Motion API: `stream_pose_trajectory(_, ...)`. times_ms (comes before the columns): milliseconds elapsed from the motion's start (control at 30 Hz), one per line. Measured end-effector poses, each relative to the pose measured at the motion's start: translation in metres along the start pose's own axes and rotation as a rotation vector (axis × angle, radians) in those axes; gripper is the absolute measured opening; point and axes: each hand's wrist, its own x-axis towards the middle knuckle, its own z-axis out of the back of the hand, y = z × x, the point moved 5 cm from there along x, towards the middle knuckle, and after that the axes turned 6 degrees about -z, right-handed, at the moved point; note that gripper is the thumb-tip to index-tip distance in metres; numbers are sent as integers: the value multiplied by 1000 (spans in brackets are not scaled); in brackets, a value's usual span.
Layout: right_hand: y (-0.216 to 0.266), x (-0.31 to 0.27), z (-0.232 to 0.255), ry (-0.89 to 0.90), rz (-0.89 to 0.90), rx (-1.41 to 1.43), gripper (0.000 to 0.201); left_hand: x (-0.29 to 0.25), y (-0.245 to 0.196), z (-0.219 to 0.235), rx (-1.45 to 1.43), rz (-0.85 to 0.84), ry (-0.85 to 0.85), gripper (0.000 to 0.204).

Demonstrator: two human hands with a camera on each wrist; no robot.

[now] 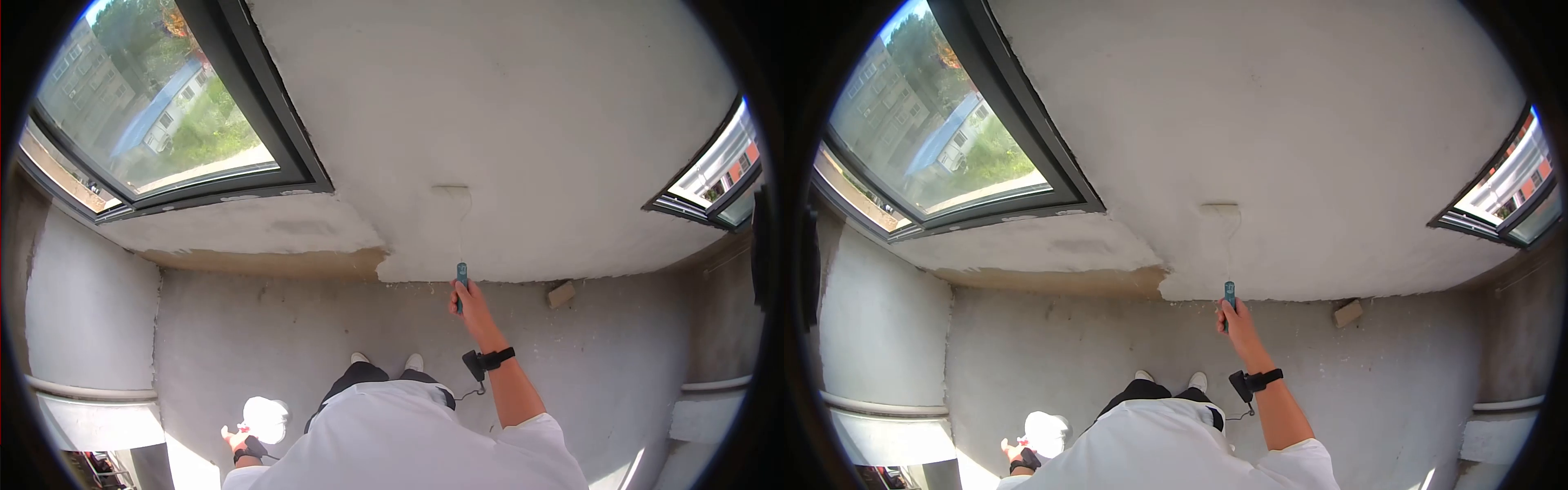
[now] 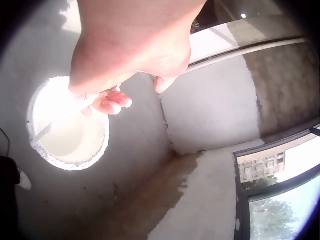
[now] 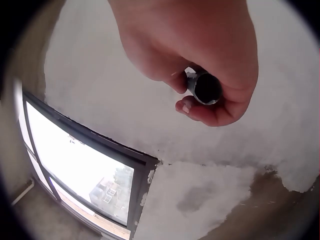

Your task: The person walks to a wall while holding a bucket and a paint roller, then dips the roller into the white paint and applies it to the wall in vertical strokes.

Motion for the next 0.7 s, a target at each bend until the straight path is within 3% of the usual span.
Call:
stream_pose_trajectory(100,4,-5,-1,46,-38,126,21,16,7,-13,-29,21,-4,72)
stream_pose_trajectory(300,20,-34,-19,-99,131,-18,21,82,16,-36,1,57,-56,71)
stream_pose_trajectory(533,131,-84,-148,-160,480,-232,23,133,14,-69,69,155,-119,70)
stream_pose_trajectory(567,149,-86,-170,-154,532,-253,24,110,9,-89,118,167,-120,69)
stream_pose_trajectory(700,201,-84,-250,-150,688,-306,29,177,5,-112,154,164,-66,65)
